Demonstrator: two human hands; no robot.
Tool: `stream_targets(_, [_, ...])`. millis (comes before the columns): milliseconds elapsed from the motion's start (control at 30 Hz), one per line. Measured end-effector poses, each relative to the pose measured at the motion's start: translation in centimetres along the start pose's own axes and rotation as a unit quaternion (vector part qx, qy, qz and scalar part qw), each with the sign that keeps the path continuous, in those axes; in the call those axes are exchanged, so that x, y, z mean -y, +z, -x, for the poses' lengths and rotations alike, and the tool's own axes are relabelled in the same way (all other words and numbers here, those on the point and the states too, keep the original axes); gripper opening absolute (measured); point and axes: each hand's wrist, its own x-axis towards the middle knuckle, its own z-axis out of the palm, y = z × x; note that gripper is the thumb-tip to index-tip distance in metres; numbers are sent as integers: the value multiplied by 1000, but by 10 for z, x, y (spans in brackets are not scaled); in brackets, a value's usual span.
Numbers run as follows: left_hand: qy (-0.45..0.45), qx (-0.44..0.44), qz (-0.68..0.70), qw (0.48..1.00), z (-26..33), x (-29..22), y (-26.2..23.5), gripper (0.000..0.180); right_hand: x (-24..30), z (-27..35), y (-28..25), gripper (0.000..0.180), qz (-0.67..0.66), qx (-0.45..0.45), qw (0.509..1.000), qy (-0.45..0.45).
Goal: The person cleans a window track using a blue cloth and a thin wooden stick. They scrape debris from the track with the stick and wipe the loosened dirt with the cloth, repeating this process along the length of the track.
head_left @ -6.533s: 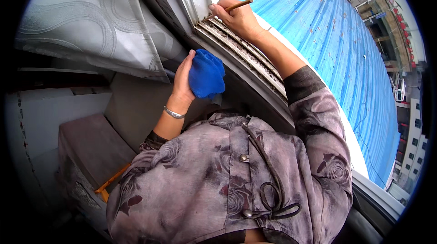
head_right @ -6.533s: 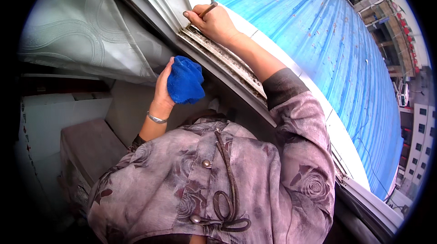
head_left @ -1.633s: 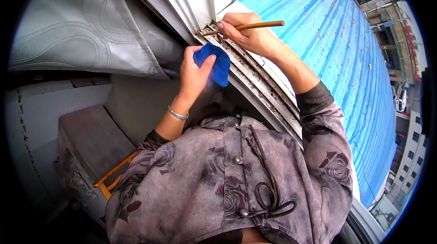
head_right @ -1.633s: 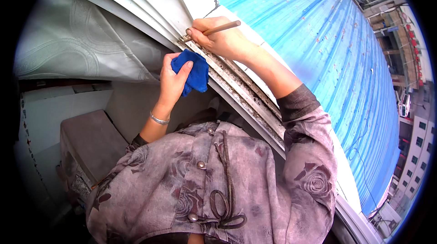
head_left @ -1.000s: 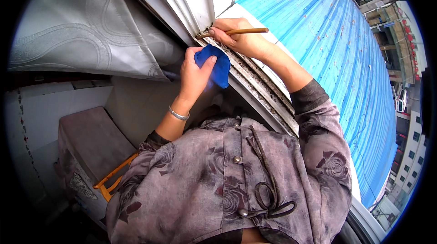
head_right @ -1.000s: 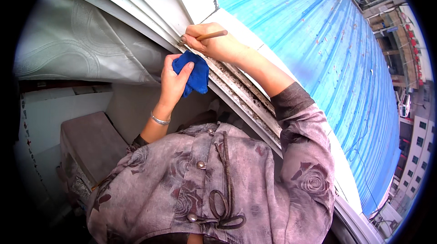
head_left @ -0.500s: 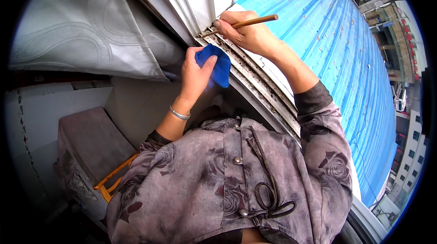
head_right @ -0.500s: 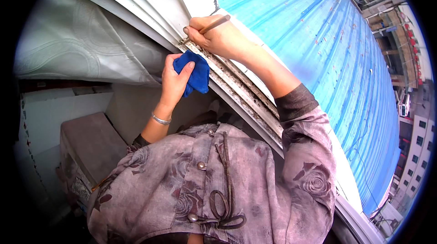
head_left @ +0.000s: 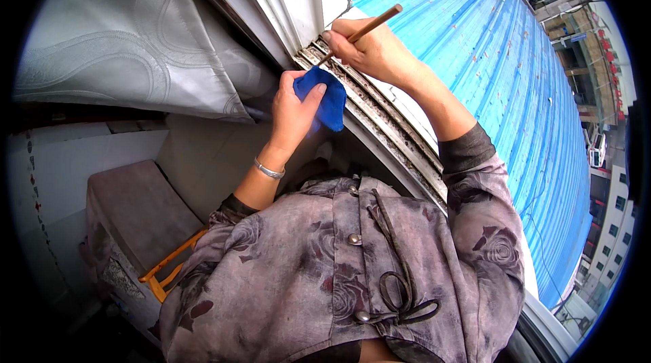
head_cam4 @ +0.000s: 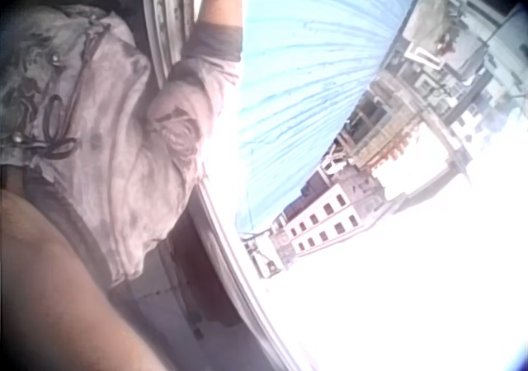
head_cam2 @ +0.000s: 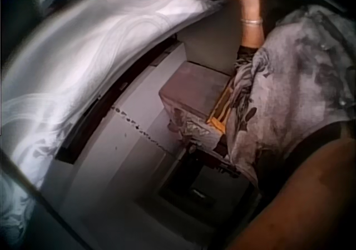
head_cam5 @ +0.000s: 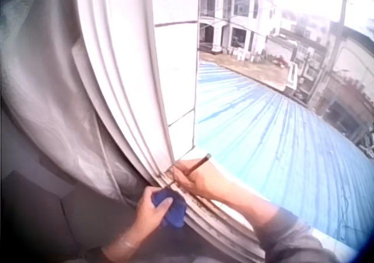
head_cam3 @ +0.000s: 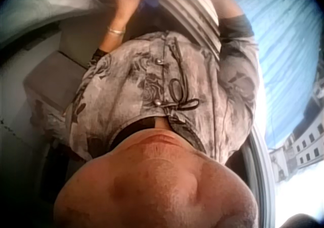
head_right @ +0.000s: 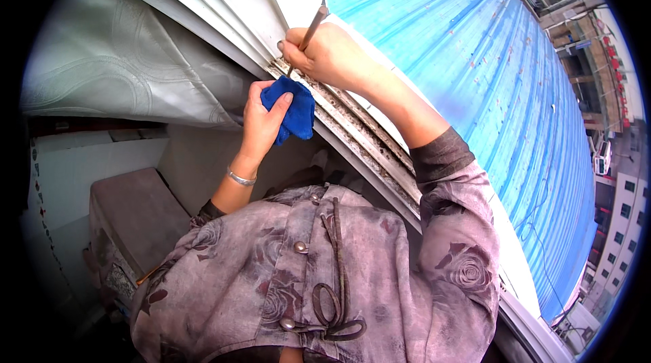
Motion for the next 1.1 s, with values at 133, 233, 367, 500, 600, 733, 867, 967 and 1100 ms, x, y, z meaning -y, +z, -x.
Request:
stream_targets(133, [22,-4,0,1000,-1,2,3,37,-26,-1,2,29,41,-1,999,-23])
stream_targets(233, [4,5,-21,1000,-1,1,0,37,-18,-2,-5,30,35,55,996,54])
stream_targets(367, [18,2,-4,1000,-2,5,1,37,-20,-1,-7,31,69,38,997,12])
stream_targets(500, [13,1,4,1000,-2,2,-3,37,-15,6,-14,27,82,37,996,-6])
stream_targets(600, [41,-14,-24,999,-1,-5,-8,36,-29,4,-14,24,51,16,999,-8])
stream_targets(733, [67,-22,-33,997,-5,-13,-9,35,-36,5,-4,27,75,28,995,-54])
stream_targets(867, [46,-36,-19,998,-1,-10,-17,34,-25,2,-19,28,60,31,998,20])
stream_targets(967, [40,-39,0,998,4,-9,-17,34,-35,2,-11,29,106,33,991,-79])
stream_targets(1100, [8,-36,5,999,8,-12,-24,34,-15,2,-23,27,72,34,997,8])
